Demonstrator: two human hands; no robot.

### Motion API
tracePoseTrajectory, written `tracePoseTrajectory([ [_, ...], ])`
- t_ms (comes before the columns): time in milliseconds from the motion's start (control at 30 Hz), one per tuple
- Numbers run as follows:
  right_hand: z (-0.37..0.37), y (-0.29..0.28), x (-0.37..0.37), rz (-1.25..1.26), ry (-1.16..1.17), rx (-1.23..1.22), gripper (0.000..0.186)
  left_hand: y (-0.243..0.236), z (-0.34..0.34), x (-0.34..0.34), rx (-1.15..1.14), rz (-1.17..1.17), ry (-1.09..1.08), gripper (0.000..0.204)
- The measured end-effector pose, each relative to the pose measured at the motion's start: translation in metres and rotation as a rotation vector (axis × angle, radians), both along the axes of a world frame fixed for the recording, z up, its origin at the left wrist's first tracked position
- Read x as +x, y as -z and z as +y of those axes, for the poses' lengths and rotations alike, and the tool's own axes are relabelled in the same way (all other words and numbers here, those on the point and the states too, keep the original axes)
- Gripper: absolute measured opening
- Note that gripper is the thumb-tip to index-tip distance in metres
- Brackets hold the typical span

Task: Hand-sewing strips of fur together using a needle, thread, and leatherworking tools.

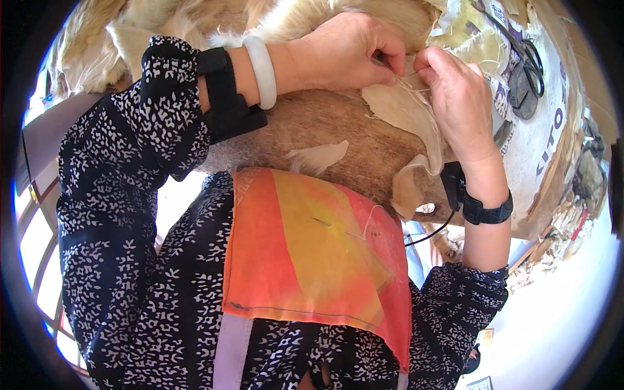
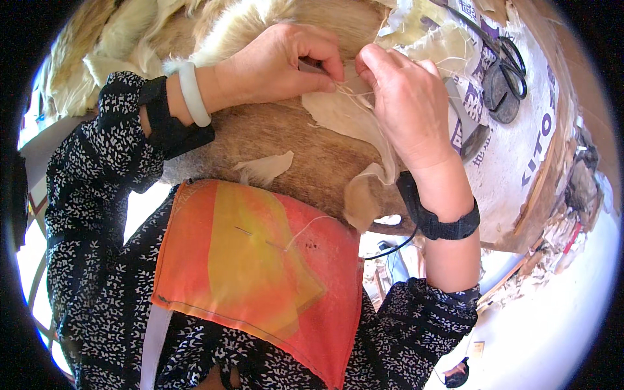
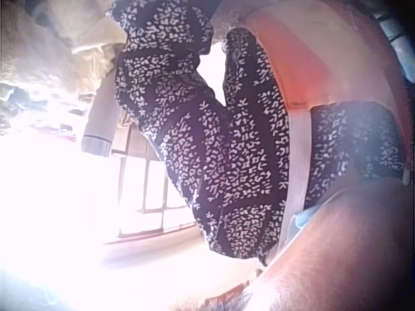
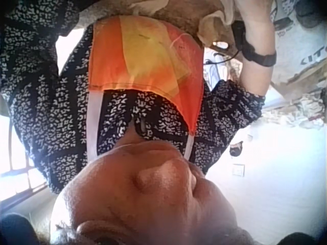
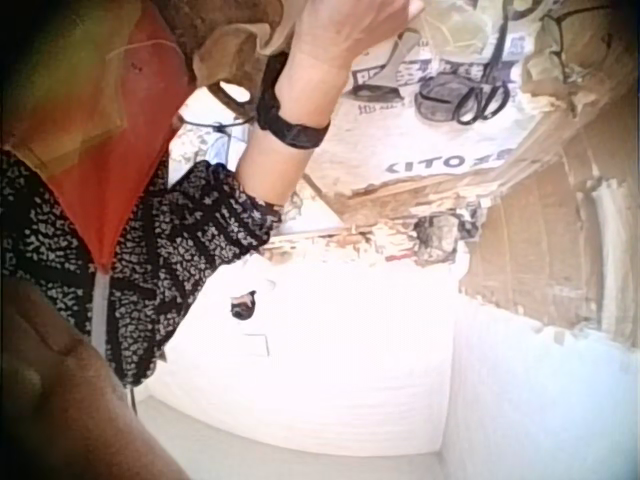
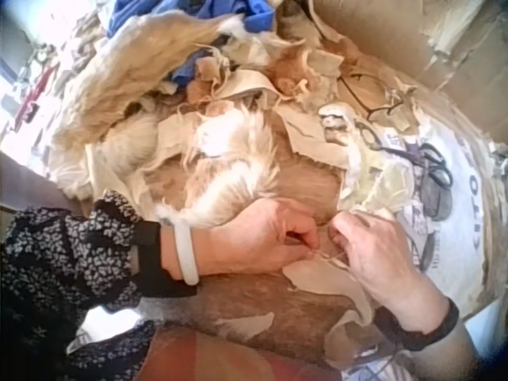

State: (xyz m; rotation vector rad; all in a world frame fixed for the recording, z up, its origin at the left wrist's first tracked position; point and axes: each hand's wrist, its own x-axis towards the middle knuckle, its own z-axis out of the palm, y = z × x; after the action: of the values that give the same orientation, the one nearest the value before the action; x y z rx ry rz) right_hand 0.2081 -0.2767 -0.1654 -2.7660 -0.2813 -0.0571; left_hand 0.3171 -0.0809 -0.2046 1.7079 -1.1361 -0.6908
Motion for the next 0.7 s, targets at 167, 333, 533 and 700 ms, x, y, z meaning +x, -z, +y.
tracePoseTrajectory([
  [167, 0.0, 0.002, 0.0, -0.002, 0.001, -0.026, 0.007, 0.0, 0.0, 0.0, 0.016, -0.007, -0.001, 0.012],
  [333, 0.004, -0.002, 0.001, 0.036, 0.028, 0.052, 0.004, 0.002, -0.001, -0.002, 0.005, 0.009, 0.0, 0.011],
  [533, 0.013, -0.007, -0.005, 0.054, -0.078, 0.009, 0.031, 0.003, -0.001, -0.003, -0.02, -0.005, -0.007, 0.011],
  [700, 0.018, 0.004, -0.004, -0.002, -0.051, 0.021, 0.029, 0.006, 0.0, -0.002, -0.019, 0.028, 0.007, 0.012],
])
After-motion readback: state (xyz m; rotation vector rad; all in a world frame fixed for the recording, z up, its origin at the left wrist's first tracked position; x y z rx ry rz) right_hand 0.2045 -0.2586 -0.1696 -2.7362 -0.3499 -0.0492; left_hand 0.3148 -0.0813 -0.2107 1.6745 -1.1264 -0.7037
